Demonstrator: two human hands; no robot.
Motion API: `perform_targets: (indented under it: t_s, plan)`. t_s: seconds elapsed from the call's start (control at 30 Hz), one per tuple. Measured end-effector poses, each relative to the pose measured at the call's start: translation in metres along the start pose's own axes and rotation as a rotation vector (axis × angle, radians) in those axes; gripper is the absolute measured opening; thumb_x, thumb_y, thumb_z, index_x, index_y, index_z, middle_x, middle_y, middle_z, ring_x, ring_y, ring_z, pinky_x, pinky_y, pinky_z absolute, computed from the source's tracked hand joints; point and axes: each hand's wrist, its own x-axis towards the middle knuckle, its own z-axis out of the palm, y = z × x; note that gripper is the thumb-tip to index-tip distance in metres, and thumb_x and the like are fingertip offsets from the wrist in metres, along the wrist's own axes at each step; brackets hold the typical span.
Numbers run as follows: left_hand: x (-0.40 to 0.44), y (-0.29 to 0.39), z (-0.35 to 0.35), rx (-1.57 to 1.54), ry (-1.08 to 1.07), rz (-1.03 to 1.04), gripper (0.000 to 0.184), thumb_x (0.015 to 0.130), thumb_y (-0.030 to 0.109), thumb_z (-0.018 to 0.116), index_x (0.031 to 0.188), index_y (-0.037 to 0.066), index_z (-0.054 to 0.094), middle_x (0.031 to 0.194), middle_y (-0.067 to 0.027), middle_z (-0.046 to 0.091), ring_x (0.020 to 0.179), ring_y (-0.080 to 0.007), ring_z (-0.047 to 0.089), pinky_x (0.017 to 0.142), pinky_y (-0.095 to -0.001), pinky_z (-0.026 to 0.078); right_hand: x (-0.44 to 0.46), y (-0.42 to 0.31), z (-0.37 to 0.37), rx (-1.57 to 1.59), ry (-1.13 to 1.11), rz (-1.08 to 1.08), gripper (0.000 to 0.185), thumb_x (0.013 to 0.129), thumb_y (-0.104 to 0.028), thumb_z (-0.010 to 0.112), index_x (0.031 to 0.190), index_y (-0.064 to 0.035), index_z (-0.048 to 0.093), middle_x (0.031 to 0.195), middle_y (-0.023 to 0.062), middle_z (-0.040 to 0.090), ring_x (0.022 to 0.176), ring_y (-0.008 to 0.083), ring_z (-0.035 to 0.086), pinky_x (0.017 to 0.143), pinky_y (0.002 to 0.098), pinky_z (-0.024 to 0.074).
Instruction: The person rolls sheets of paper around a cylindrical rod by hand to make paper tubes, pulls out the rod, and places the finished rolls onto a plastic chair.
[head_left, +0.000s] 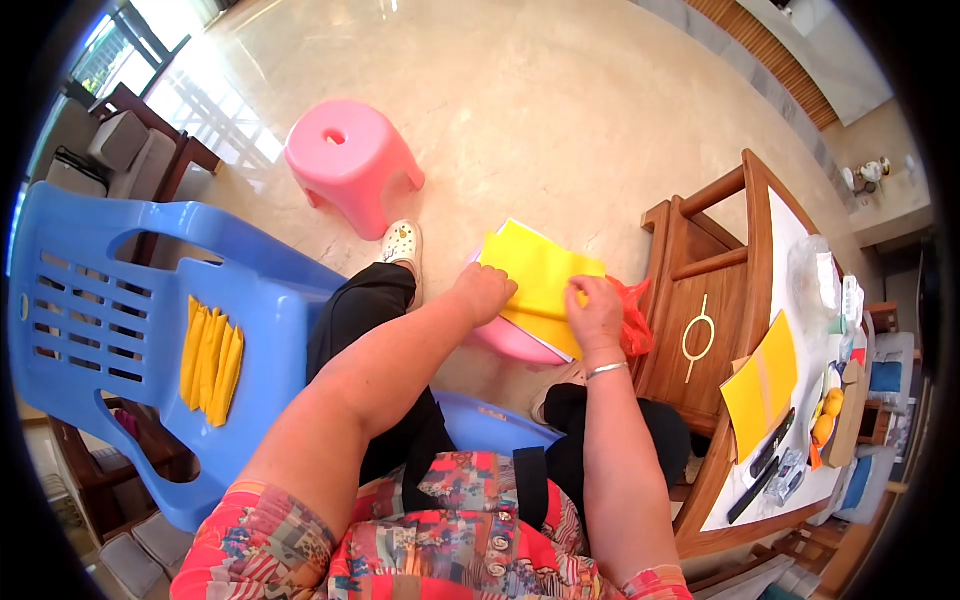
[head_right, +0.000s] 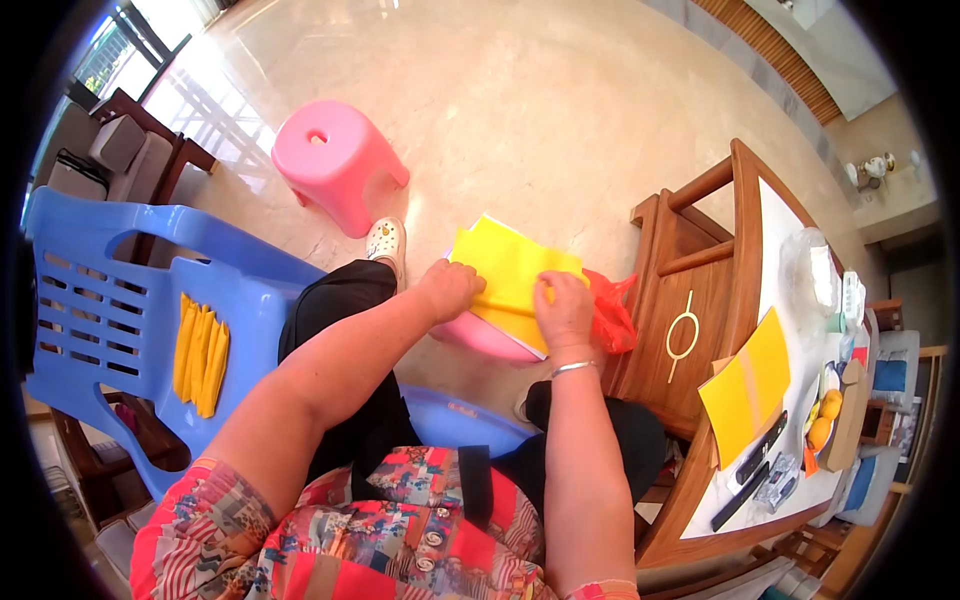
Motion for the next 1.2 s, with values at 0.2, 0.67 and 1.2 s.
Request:
perform_targets:
  t_s: [0.2,0.67,1.2]
  plan:
    - [-0.001,-0.001,-0.006,-0.009,-0.029,0.007,0.016,0.091,0.018,0.059,0.099,0.017,0.073,0.101,-0.0078,0.071,0.102,-0.0268,0.070,0.091,-0.0449,0.050,-0.026,-0.033,0.008,-0.103,-0.234,-0.067,0.021,0.077,-0.016,0.078,0.098,-0.0134,0.074,0.098,0.0092,0.071,0.101,0.0307,0.066,0.089,0.0436,0.0511]
    - [-0.002,0.000,-0.008,0.069,0.032,0.043,0.016,0.091,0.014,0.058,0.096,0.015,0.073,0.104,-0.0079,0.069,0.107,-0.0264,0.066,0.092,-0.0427,0.047,-0.032,-0.030,0.015,-0.141,-0.297,-0.044,0.019,0.078,-0.016,0.074,0.097,-0.0137,0.072,0.096,0.0098,0.070,0.099,0.0304,0.067,0.086,0.0447,0.0498]
    - [0.003,-0.002,-0.012,0.012,0.052,0.039,0.015,0.090,0.013,0.057,0.100,0.013,0.069,0.103,-0.0093,0.069,0.107,-0.0277,0.067,0.095,-0.0434,0.046,-0.019,-0.020,0.013,-0.138,-0.441,0.032,0.023,0.087,-0.022,0.072,0.106,-0.0102,0.074,0.105,0.0129,0.072,0.107,0.0322,0.067,0.094,0.0461,0.0510]
